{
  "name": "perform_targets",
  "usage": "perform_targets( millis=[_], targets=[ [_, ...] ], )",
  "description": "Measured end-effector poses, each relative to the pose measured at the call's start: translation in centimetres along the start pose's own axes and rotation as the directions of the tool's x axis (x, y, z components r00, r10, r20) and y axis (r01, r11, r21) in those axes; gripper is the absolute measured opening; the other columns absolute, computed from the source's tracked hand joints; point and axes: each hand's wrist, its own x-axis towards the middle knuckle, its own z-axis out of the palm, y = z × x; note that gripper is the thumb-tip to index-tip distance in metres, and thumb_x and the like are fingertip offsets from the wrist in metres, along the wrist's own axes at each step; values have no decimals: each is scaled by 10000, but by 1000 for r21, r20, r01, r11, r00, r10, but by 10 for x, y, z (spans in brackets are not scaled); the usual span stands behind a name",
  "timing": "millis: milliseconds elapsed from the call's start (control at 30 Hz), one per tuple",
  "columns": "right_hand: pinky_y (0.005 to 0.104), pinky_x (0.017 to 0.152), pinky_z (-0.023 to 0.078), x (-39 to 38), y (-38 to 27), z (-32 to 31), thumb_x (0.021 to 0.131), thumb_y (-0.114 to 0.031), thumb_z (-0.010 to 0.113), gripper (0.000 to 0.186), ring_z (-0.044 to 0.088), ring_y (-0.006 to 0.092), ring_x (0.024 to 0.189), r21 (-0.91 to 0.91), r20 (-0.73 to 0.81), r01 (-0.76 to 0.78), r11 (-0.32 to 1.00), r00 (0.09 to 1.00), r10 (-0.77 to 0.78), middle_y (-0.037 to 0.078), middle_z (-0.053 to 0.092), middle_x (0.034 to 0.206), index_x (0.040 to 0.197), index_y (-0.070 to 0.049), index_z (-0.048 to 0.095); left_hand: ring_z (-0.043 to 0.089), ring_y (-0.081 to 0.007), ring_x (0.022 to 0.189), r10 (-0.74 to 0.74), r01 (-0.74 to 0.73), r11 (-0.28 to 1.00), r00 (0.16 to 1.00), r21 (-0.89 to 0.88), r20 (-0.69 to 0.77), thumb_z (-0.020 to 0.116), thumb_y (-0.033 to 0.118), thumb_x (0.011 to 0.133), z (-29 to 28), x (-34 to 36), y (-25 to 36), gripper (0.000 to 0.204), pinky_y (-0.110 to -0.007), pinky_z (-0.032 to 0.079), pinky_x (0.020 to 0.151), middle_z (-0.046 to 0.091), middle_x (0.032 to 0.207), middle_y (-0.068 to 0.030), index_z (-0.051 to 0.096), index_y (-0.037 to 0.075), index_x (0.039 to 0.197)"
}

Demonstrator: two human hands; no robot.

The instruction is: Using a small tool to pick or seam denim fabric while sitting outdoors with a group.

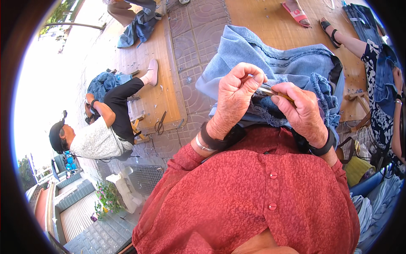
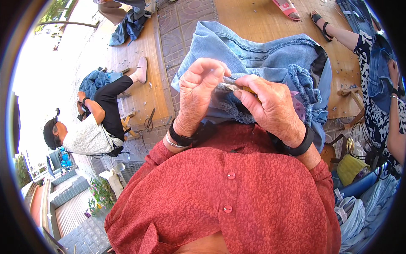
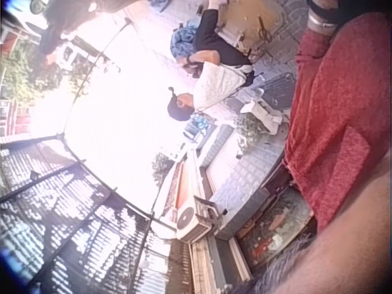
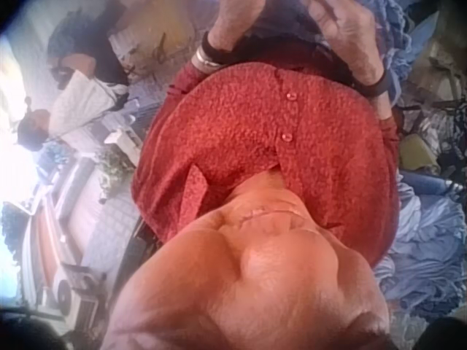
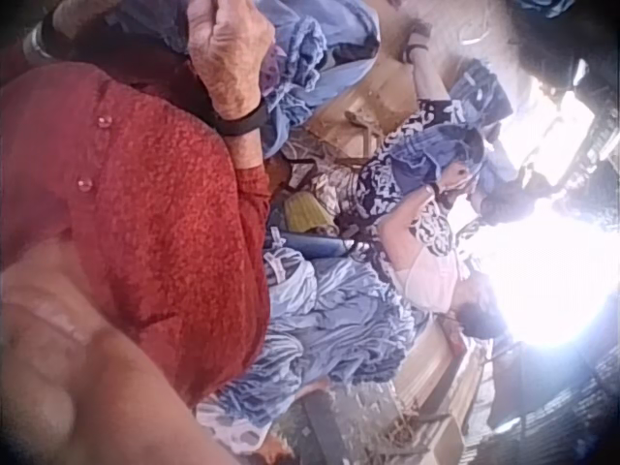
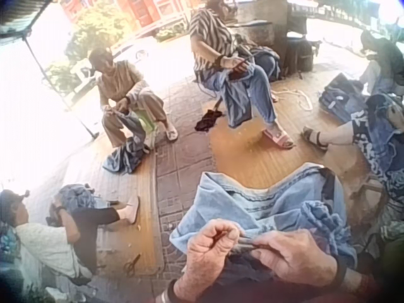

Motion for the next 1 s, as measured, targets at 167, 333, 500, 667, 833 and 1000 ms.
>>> perform_targets(
  millis=[167, 333, 500, 667, 833, 1000],
  targets=[
    [278, 599, 472, -2, 2, -1, 784, -68, 623, 158, 623, 241, 689, 56, -23, -16, 998, 1000, 17, 112, 612, 788, 927, -24, 573, 498, -54, 645, -55, 53, 997, 998, -53, -37, 557, 97, 864, -2, -1, 3, 61, -185, 428, 633, 591, 800, -22, 548, 37, 857],
    [212, 637, 440, -5, 1, -10, 813, -52, 600, 147, 554, 87, 685, 130, -117, -101, 986, 986, 116, 50, 589, 772, 948, -4, 568, 525, -106, 651, 163, -179, 983, 948, -34, -273, 562, 69, 849, -23, 1, 10, 54, -229, 434, 660, 604, 803, -69, 563, 17, 864],
    [165, 587, 405, -16, 13, -21, 844, -78, 581, 176, 483, 35, 652, 361, -286, -199, 911, 906, 311, -10, 575, 797, 999, 3, 563, 517, -111, 651, 342, -127, 906, 782, 404, -521, 600, 58, 813, -113, -7, 23, 76, -227, 425, 642, 589, 774, -57, 576, -4, 852],
    [146, 613, 373, -19, 22, -32, 861, -91, 556, 194, 455, 23, 687, 573, -353, -206, 793, 811, 466, -18, 552, 813, 1015, 26, 560, 515, -89, 647, 429, 218, 689, 645, 691, -632, 628, 73, 772, -182, -22, 22, 159, -213, 417, 630, 575, 744, -17, 600, -4, 908],
    [145, 641, 375, -18, 26, -34, 863, -91, 550, 193, 463, 22, 719, 600, -336, -221, 769, 802, 493, -15, 553, 831, 1015, 27, 561, 533, -71, 798, 126, 254, 759, 846, 600, -518, 616, 91, 782, -185, -21, 29, 236, -252, 453, 684, 597, 946, -38, 586, 31, 1009],
    [176, 714, 423, -17, 24, -21, 804, -95, 634, 287, 518, 54, 806, 508, -197, -342, 791, 848, 492, 15, 581, 885, 1044, 19, 527, 551, -127, 869, 120, -85, 904, 991, 419, -58, 668, 199, 764, -65, 10, 33, 368, -260, 439, 790, 603, 950, -50, 554, 27, 1068]
  ],
)
